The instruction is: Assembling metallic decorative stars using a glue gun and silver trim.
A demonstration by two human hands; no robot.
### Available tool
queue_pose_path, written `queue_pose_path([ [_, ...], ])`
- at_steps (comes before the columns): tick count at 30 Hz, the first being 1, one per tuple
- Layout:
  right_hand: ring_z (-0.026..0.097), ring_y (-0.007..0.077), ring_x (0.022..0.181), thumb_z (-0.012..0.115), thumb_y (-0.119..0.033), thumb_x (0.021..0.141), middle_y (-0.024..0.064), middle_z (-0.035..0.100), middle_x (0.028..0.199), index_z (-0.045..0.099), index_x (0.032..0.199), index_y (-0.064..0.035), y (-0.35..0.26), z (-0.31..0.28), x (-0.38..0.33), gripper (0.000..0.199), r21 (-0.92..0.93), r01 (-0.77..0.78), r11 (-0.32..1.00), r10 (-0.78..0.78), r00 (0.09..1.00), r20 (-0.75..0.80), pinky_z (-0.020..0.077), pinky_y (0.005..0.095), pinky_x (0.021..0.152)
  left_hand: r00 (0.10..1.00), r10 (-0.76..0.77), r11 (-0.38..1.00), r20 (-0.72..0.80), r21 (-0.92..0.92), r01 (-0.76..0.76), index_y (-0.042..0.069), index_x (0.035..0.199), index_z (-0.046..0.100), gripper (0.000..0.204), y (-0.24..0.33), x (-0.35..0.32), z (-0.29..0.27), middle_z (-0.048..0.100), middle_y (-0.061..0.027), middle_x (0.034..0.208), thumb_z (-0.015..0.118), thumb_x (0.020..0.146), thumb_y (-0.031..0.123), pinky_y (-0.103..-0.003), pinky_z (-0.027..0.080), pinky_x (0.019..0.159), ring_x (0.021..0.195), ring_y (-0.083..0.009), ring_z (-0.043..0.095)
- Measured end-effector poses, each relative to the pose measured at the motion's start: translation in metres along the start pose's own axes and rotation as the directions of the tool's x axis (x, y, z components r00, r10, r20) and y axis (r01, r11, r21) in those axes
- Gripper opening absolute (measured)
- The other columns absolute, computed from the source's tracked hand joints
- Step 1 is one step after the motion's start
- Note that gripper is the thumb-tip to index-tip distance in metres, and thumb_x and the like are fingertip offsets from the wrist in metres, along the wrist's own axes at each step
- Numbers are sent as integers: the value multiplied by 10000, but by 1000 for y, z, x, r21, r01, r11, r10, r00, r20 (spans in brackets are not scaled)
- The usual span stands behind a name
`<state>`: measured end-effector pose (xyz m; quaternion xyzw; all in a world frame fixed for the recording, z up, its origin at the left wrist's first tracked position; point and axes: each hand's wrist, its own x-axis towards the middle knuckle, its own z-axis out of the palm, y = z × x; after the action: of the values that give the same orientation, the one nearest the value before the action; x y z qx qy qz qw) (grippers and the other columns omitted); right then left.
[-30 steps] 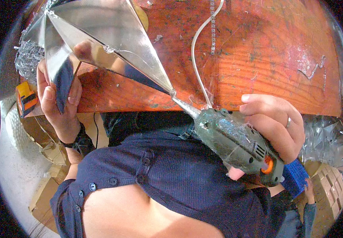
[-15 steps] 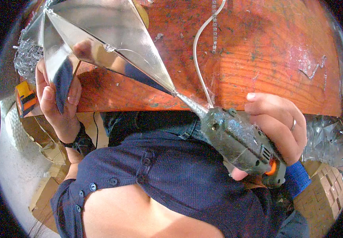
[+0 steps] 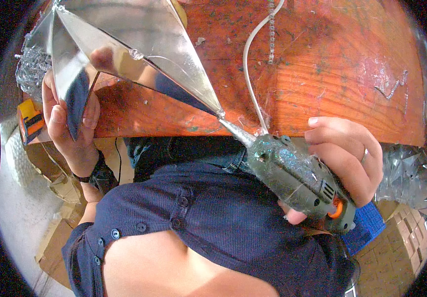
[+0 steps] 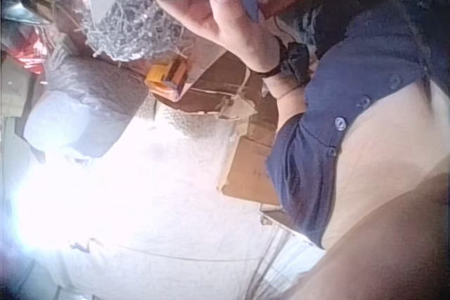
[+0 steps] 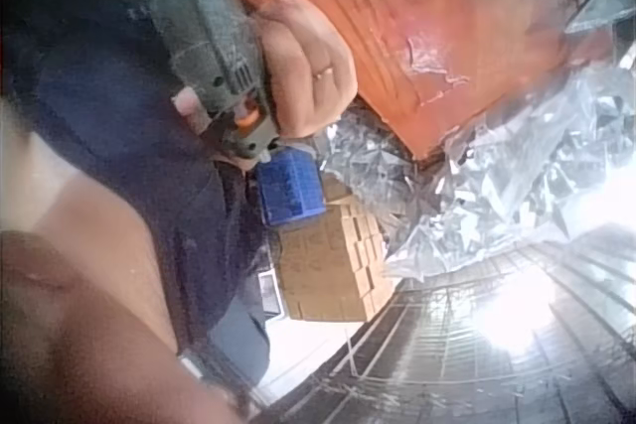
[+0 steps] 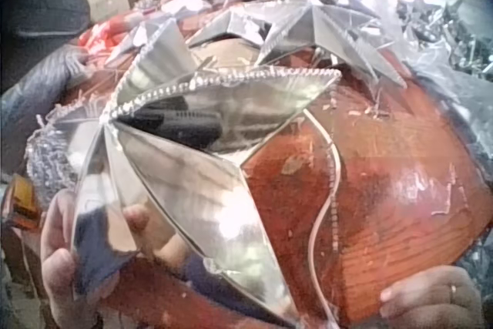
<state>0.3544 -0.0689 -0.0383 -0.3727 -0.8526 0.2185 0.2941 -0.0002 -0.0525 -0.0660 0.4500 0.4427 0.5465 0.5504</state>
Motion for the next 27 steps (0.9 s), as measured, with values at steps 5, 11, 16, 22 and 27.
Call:
queue_pose_path([
  [5,653,317,789,670,-636,652,160,642,767,567,785,10,-4,2,-2,667,-34,-27,999,26,999,-42,537,383,700,1000,-5,1000,-23,-20,4,89,880,352,330,-1,2,4,397,-7,794,618,828,277,-187,339,436,532,-66,393],
  [11,638,308,777,645,-663,655,144,624,745,566,786,7,0,1,-4,688,20,-19,1000,19,999,-29,530,390,709,1000,-4,1000,-17,-3,3,89,882,348,316,1,1,3,401,-6,776,608,828,262,-189,340,428,525,-66,393],
  [16,632,310,775,647,-668,641,144,623,754,566,795,5,1,1,-9,695,26,-38,999,40,997,-62,521,395,719,1000,-3,1000,-22,16,3,93,880,345,310,1,1,2,404,0,748,601,828,260,-190,334,415,499,-62,381],
  [22,627,306,752,648,-683,618,149,609,719,562,771,11,4,3,-9,715,40,-29,999,32,997,-74,515,389,696,998,-22,999,-62,29,24,97,871,342,321,2,3,5,400,3,735,612,825,265,-188,329,415,494,-62,374],
  [27,604,289,659,647,-706,581,146,584,662,560,748,13,1,22,-7,744,52,-52,997,64,960,-271,505,373,611,1000,9,1000,-23,-1,-9,94,868,342,324,0,0,0,399,0,738,614,824,264,-187,326,417,499,-63,370],
])
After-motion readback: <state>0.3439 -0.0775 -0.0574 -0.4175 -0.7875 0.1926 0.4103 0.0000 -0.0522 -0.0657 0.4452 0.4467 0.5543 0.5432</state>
